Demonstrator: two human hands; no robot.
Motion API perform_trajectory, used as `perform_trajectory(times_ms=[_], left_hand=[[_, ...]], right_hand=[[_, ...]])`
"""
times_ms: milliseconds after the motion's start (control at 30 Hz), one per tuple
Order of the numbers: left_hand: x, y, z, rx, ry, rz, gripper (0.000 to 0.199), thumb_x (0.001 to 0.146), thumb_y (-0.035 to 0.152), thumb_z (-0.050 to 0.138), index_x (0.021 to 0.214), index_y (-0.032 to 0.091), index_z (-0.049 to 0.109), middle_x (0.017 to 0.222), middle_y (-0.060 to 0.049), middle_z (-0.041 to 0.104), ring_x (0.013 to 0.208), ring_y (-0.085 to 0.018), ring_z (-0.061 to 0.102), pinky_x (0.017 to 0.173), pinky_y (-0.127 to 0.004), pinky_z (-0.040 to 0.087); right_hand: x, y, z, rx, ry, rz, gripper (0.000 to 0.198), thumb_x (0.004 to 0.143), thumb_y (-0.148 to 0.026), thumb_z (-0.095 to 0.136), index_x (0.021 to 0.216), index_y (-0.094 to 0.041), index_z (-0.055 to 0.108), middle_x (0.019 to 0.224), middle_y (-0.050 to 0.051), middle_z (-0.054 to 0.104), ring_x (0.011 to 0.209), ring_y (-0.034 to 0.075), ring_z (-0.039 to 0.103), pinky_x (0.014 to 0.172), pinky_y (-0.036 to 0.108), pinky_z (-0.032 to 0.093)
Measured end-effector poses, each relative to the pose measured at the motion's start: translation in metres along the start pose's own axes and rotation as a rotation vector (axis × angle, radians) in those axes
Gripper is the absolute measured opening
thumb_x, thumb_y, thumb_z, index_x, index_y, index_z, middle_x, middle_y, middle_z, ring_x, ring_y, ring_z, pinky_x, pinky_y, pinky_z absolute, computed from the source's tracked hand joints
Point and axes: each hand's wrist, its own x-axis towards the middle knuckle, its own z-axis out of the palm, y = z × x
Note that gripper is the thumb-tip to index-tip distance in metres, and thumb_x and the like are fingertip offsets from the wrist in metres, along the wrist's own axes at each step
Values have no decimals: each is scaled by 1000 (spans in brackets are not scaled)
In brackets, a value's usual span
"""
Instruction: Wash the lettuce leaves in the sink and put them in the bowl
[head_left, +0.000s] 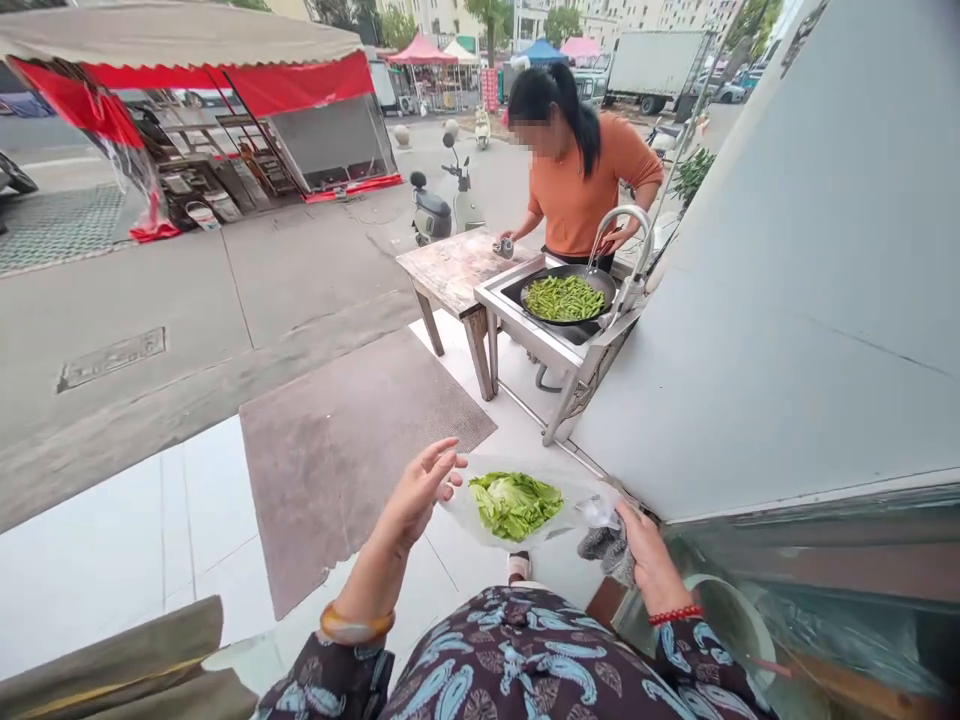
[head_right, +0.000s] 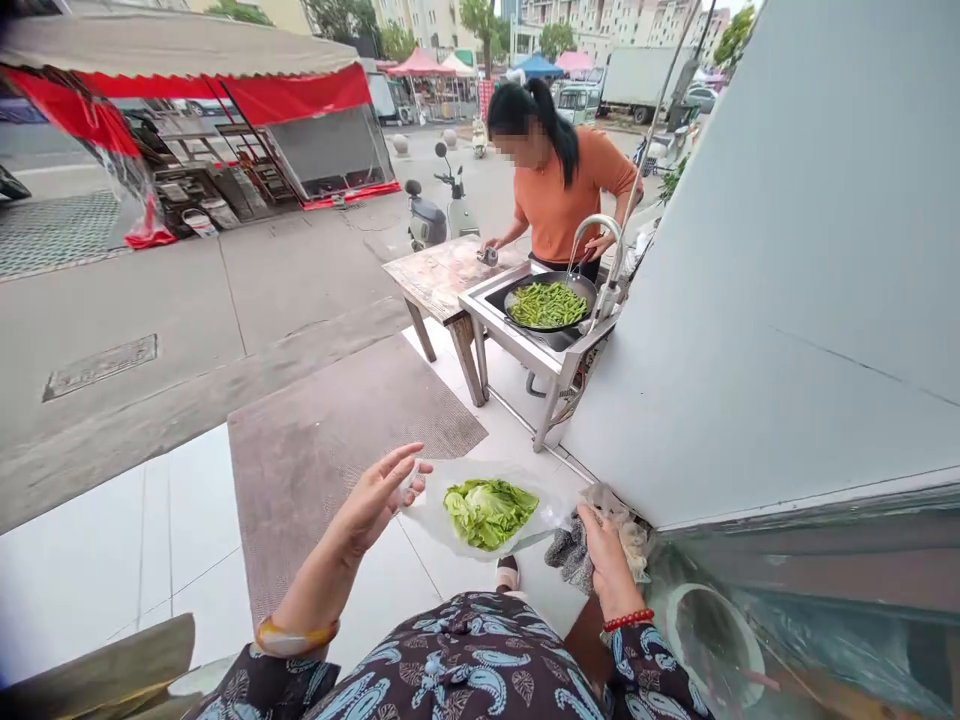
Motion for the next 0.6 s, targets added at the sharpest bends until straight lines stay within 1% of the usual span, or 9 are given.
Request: perform_trajectory(times_ms=[100, 233, 333, 433, 500, 533, 600], left_hand=[[24, 14, 15, -10, -22, -1, 65, 72, 44, 84, 124, 13, 61, 96, -11, 70, 71, -12, 62, 54, -19, 42], [54, 34, 28, -66, -69, -23, 66, 74, 42, 83, 127, 12, 58, 97, -13, 70, 74, -15, 65, 53, -19, 45], [72, 47, 42, -120, -122, -67, 63, 76, 42, 81, 126, 12, 58, 97, -15, 71, 73, -16, 65, 51, -20, 47], [86, 57, 55, -147, -192, -106, 60, 77, 42, 80, 125, 13, 59, 100, -15, 70, 74, -16, 66, 52, -20, 49], [93, 60, 59, -154, -233, -144, 58, 78, 42, 78, 125, 13, 60, 103, -15, 70, 75, -16, 66, 53, -21, 50], [96, 61, 60, -157, -249, -162, 57, 79, 43, 78, 124, 13, 60, 104, -15, 69, 76, -16, 66, 53, -21, 50], [100, 59, 61, -168, -275, -193, 55, 80, 43, 77, 124, 14, 61, 106, -15, 68, 77, -16, 66, 55, -22, 51]], right_hand=[[28, -18, 11, -66, 10, 33, 46, 60, -49, 82, 90, -15, 75, 84, 9, 78, 83, 25, 75, 69, 26, 60], [52, -31, 14, -141, 52, -5, 49, 61, -53, 80, 95, -19, 74, 96, 11, 78, 98, 27, 73, 79, 30, 60], [59, -30, 15, -194, 38, -10, 51, 61, -55, 80, 98, -20, 73, 103, 11, 77, 106, 28, 71, 89, 33, 57], [54, -21, 22, -265, -21, -55, 57, 61, -55, 80, 106, -21, 73, 115, 11, 74, 117, 30, 66, 99, 37, 52], [48, -15, 35, -348, -89, -86, 60, 63, -53, 79, 112, -20, 71, 120, 11, 72, 123, 31, 62, 104, 41, 48], [45, -13, 45, -396, -122, -93, 61, 64, -52, 78, 115, -19, 69, 120, 11, 72, 122, 31, 61, 105, 42, 47], [37, -8, 73, -494, -190, -124, 62, 66, -46, 76, 120, -18, 66, 119, 11, 71, 116, 31, 63, 105, 45, 45]])
